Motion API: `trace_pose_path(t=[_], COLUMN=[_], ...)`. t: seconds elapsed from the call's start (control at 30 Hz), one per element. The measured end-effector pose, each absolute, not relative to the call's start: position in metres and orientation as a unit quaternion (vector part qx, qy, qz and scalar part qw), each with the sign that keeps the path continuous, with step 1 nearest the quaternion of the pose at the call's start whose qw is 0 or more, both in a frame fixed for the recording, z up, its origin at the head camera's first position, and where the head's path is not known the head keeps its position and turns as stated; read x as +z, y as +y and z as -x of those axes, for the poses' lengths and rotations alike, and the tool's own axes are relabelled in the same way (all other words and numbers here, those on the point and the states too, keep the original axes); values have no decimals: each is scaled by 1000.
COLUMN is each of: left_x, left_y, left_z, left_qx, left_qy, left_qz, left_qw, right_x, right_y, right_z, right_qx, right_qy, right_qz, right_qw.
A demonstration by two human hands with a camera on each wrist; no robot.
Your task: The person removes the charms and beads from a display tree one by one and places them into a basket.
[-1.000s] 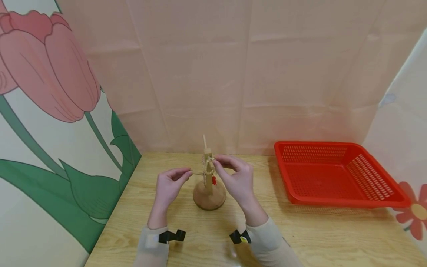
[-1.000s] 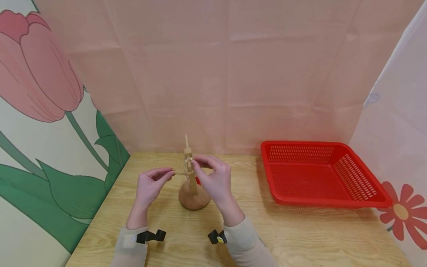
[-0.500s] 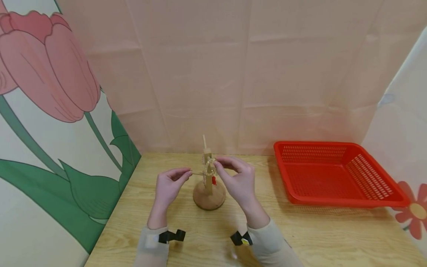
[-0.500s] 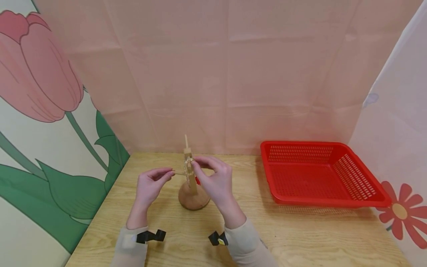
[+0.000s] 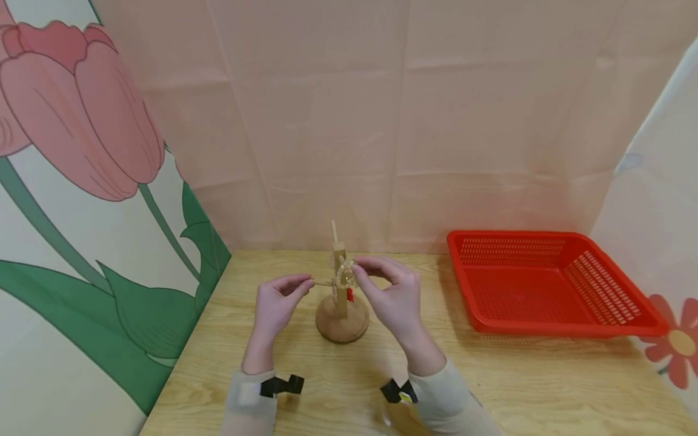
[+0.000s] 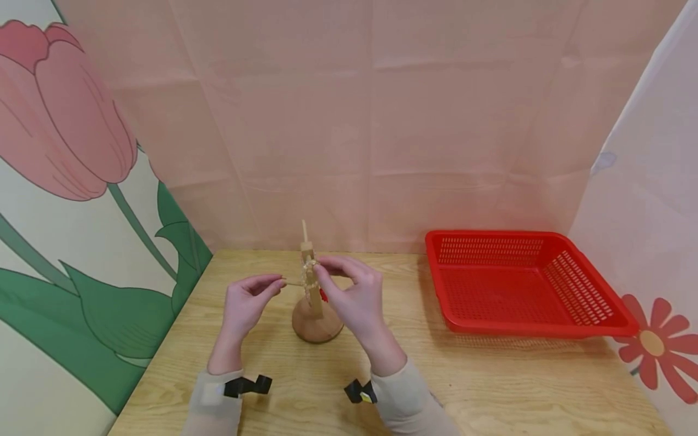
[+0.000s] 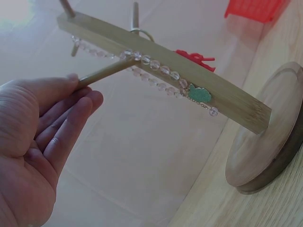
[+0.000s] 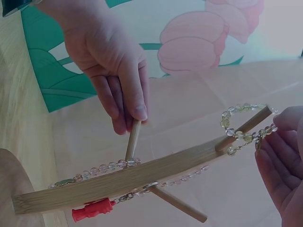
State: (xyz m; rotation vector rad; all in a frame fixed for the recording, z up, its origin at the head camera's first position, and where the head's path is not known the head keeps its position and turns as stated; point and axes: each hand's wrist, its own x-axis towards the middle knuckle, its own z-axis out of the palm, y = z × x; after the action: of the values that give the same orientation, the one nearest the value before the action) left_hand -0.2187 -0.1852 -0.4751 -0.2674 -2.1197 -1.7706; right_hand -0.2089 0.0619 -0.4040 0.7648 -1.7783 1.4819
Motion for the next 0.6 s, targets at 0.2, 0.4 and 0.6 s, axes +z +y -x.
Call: trace_pose_path(t=[0.2,0.4,0.6], left_x=[-475,-475,-475], left_y=[-185,-184,-184], left_z=[218,218,218], left_qx=[-625,-628,-629], left_qy=[-752,-752,-751], left_qz=[93,89,91], left_qw=[185,180,180], right_x=[-401,-398,-397], right_y=[64,67,74], right_z=[205,202,202], right_qx=[571,576,595], right_qy=[-674,-667,-660], right_qz=[-310,-315,-311], right_qw=[352,352,337])
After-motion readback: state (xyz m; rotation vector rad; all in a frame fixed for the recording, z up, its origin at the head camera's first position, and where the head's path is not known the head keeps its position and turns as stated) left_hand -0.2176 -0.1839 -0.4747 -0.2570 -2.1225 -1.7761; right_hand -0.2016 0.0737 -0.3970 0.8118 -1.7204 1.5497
